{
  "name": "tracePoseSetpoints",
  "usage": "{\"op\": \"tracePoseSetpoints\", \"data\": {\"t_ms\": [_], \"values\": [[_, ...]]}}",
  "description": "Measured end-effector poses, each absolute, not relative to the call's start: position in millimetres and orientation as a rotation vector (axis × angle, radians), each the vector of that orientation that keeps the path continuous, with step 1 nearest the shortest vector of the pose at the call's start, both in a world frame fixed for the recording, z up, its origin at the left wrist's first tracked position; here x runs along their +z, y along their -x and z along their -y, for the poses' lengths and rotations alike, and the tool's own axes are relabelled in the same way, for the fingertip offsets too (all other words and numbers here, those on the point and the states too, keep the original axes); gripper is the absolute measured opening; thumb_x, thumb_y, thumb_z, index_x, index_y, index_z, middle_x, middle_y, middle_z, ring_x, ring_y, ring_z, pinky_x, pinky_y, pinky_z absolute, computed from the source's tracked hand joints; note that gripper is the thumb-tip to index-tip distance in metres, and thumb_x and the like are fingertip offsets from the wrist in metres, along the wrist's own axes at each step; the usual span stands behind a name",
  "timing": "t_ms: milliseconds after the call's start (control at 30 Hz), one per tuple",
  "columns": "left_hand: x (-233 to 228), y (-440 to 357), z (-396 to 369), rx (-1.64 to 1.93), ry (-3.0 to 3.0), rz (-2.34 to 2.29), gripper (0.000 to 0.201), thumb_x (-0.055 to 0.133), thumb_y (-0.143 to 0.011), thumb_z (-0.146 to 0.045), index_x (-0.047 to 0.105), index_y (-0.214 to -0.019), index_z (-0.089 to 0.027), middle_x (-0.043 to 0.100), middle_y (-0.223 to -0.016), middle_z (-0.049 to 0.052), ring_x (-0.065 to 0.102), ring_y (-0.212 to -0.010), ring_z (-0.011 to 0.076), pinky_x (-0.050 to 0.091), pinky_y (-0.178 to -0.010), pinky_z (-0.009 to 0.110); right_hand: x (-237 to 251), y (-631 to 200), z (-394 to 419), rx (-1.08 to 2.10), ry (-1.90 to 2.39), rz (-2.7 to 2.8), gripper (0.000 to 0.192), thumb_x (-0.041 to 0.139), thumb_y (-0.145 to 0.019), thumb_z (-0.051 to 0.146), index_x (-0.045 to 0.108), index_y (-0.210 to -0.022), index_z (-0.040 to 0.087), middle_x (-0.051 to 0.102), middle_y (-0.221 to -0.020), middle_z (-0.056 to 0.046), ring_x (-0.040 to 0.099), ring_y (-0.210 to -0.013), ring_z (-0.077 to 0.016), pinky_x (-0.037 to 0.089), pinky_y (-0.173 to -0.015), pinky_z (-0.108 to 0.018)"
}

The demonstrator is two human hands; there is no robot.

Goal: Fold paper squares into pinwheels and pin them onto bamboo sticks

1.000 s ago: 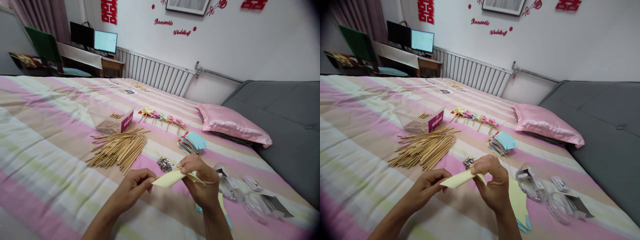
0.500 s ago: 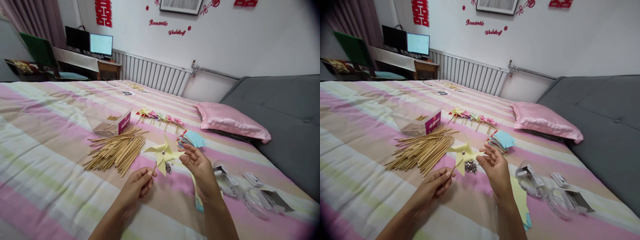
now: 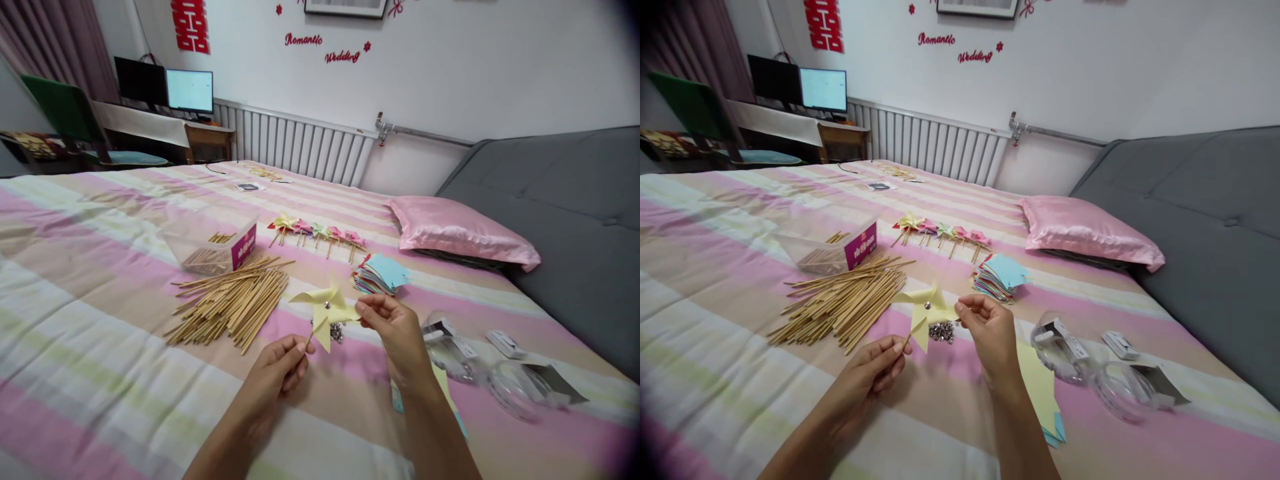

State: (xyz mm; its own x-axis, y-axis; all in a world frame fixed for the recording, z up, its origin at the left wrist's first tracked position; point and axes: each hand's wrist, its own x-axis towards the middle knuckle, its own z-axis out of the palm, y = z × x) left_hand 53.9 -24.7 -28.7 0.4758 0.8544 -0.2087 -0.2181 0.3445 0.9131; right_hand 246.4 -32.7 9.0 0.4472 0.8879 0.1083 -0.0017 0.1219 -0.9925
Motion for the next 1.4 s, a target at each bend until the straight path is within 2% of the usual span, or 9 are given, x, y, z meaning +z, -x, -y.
{"op": "tracePoseSetpoints", "data": {"t_ms": [267,533,767,833,933,1100,1233,1400], "values": [[-26,-53,24,0.820,-0.944,-0.795,0.026,0.062,-0.078,-0.039,0.057,-0.077,-0.013,0.043,-0.053,-0.006,0.020,-0.042,0.0026,0.009,-0.044,0.022,9,-236,33,0.976,1.286,1.031,0.031,0.079,-0.059,0.039,0.063,-0.072,0.016,0.065,-0.064,-0.001,0.062,-0.057,-0.0152,0.052,-0.057,-0.029],[-28,-53,23,0.832,-0.910,-0.803,0.021,0.061,-0.078,-0.033,0.061,-0.081,-0.012,0.047,-0.056,-0.004,0.026,-0.043,0.0022,0.012,-0.044,0.020,7,-224,32,1.042,1.225,0.941,0.037,0.081,-0.056,0.040,0.057,-0.069,0.016,0.062,-0.058,0.001,0.061,-0.052,-0.0132,0.047,-0.052,-0.024],[-23,-53,22,0.871,-0.869,-0.828,0.021,0.064,-0.071,-0.032,0.064,-0.079,-0.012,0.051,-0.056,-0.003,0.029,-0.040,0.0015,0.012,-0.041,0.019,0,-215,31,1.031,1.177,1.027,0.031,0.078,-0.063,0.039,0.058,-0.068,0.015,0.061,-0.060,0.000,0.061,-0.057,-0.0136,0.048,-0.056,-0.025],[-24,-52,21,0.893,-0.869,-0.820,0.022,0.066,-0.071,-0.033,0.065,-0.079,-0.012,0.051,-0.056,-0.003,0.029,-0.040,0.0016,0.012,-0.040,0.018,1,-219,32,1.005,1.191,1.073,0.030,0.077,-0.064,0.039,0.060,-0.072,0.015,0.063,-0.067,-0.002,0.062,-0.064,-0.0154,0.050,-0.060,-0.027],[-26,-51,20,0.909,-0.874,-0.825,0.023,0.066,-0.071,-0.033,0.065,-0.079,-0.012,0.052,-0.058,-0.003,0.029,-0.041,0.0012,0.013,-0.040,0.018,5,-228,33,0.868,1.247,1.099,0.034,0.076,-0.064,0.036,0.059,-0.086,0.017,0.066,-0.091,-0.007,0.064,-0.081,-0.0198,0.052,-0.066,-0.031],[-27,-50,20,0.877,-0.908,-0.852,0.023,0.065,-0.072,-0.034,0.065,-0.079,-0.012,0.051,-0.056,-0.003,0.031,-0.039,0.0015,0.012,-0.040,0.019,15,-241,39,0.416,1.328,1.335,0.043,0.070,-0.071,0.027,0.056,-0.111,0.026,0.056,-0.123,-0.009,0.059,-0.100,-0.0226,0.052,-0.073,-0.036],[-27,-50,20,0.847,-0.946,-0.839,0.024,0.063,-0.073,-0.034,0.066,-0.080,-0.012,0.052,-0.057,-0.003,0.032,-0.039,0.0014,0.012,-0.040,0.019,19,-248,40,0.276,1.338,1.574,0.021,0.069,-0.073,0.029,0.067,-0.094,0.025,0.048,-0.132,-0.009,0.049,-0.116,-0.0275,0.050,-0.078,-0.039],[-27,-49,21,0.788,-0.960,-0.807,0.024,0.063,-0.074,-0.034,0.067,-0.079,-0.011,0.050,-0.055,-0.004,0.031,-0.038,0.0015,0.011,-0.040,0.020,17,-255,37,0.223,1.262,1.662,0.008,0.070,-0.075,0.029,0.068,-0.080,0.023,0.047,-0.132,-0.009,0.054,-0.108,-0.0257,0.046,-0.088,-0.045]]}}
